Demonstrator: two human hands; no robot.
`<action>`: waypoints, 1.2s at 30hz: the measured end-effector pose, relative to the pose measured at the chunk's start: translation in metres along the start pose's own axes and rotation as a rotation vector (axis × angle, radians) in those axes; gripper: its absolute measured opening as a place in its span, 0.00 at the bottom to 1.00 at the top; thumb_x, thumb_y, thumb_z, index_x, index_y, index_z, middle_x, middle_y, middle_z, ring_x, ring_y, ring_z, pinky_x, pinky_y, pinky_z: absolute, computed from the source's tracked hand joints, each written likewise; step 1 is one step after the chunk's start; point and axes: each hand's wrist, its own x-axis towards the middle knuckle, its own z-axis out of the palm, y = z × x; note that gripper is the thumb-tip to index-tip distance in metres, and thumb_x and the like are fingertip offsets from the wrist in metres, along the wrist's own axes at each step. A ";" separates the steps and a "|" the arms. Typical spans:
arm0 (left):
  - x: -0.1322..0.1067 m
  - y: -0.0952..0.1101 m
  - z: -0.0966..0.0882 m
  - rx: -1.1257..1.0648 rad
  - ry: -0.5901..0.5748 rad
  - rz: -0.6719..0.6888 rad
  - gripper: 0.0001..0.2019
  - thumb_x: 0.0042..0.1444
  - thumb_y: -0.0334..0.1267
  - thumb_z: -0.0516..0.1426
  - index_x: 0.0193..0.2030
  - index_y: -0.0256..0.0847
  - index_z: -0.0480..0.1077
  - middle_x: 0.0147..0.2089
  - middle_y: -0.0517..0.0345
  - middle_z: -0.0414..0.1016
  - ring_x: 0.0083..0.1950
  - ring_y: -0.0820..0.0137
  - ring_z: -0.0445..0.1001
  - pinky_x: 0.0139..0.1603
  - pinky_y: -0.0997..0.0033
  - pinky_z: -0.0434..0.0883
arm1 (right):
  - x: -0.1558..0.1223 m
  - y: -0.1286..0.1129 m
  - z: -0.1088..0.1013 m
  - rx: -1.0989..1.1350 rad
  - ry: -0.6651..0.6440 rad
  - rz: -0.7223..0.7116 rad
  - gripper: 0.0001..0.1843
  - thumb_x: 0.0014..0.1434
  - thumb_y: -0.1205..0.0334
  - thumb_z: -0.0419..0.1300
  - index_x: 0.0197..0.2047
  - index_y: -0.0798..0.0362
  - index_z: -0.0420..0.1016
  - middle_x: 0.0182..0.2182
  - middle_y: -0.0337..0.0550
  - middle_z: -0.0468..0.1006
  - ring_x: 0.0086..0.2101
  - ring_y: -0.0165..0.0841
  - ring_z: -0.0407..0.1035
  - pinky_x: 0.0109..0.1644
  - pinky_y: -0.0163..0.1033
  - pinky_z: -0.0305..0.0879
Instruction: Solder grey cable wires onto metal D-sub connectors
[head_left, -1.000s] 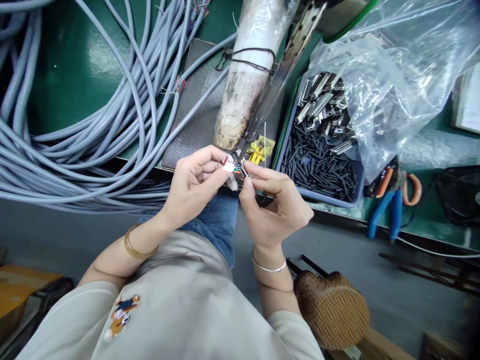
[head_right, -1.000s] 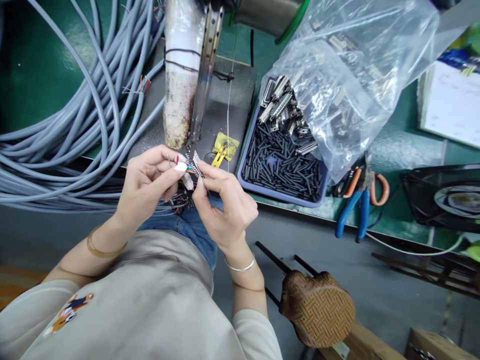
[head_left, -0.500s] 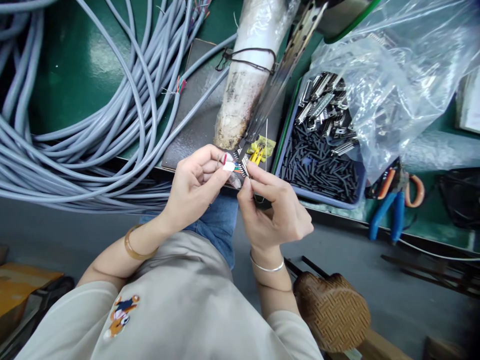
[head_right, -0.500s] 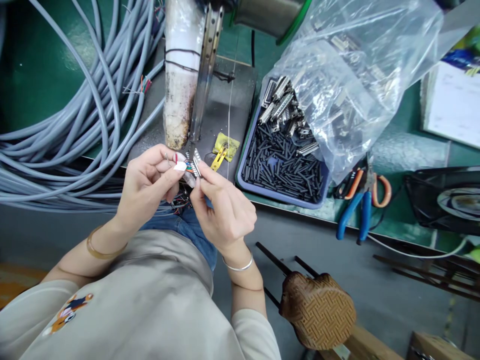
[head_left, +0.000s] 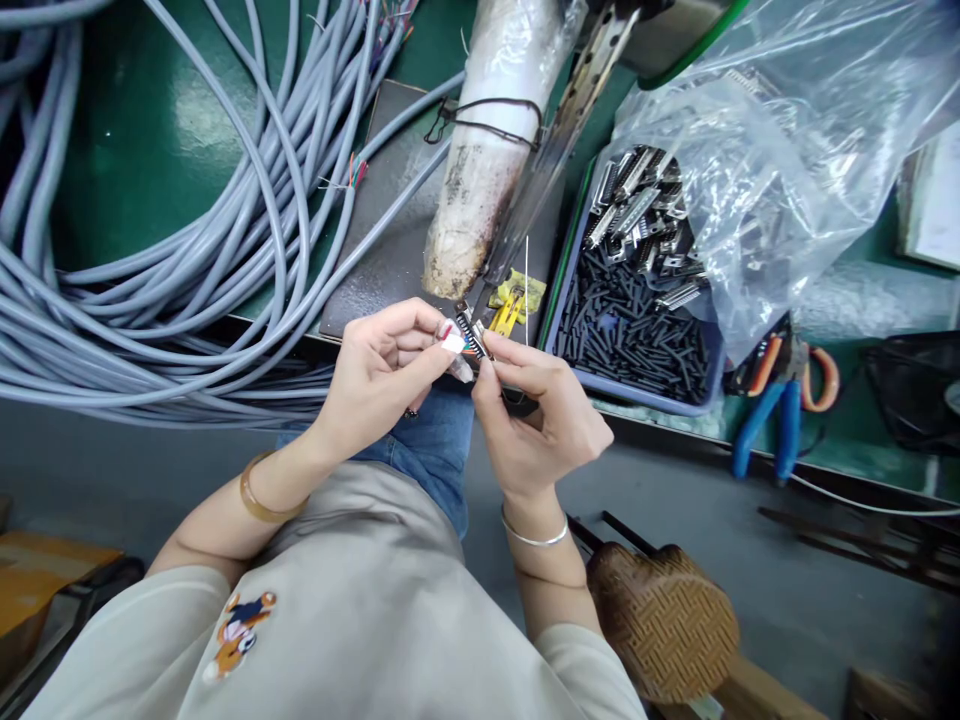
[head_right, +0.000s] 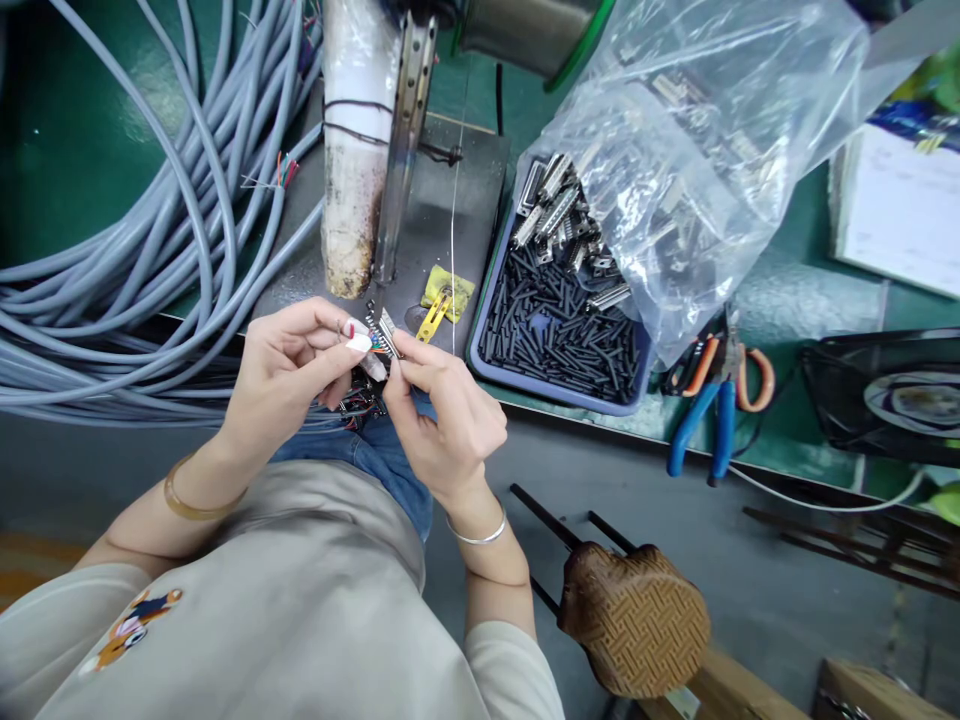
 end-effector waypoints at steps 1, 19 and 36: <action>0.000 0.000 0.000 -0.001 0.004 -0.006 0.11 0.56 0.40 0.68 0.32 0.37 0.72 0.24 0.60 0.77 0.15 0.83 0.62 0.14 0.82 0.59 | 0.000 0.000 0.000 0.000 -0.001 0.001 0.08 0.61 0.71 0.66 0.38 0.48 0.74 0.41 0.38 0.88 0.37 0.32 0.84 0.40 0.35 0.81; 0.003 0.000 0.006 0.009 0.012 0.074 0.07 0.58 0.33 0.64 0.32 0.39 0.70 0.16 0.71 0.62 0.19 0.80 0.67 0.24 0.82 0.69 | 0.002 0.000 0.003 -0.036 0.013 -0.050 0.08 0.61 0.71 0.67 0.40 0.48 0.75 0.43 0.40 0.88 0.39 0.33 0.84 0.44 0.36 0.81; 0.002 0.003 0.009 0.017 0.064 0.078 0.11 0.57 0.41 0.67 0.31 0.40 0.71 0.17 0.69 0.63 0.19 0.78 0.67 0.23 0.79 0.69 | 0.008 -0.008 0.000 -0.047 0.035 -0.037 0.10 0.58 0.72 0.68 0.38 0.49 0.74 0.42 0.39 0.88 0.36 0.32 0.84 0.41 0.34 0.80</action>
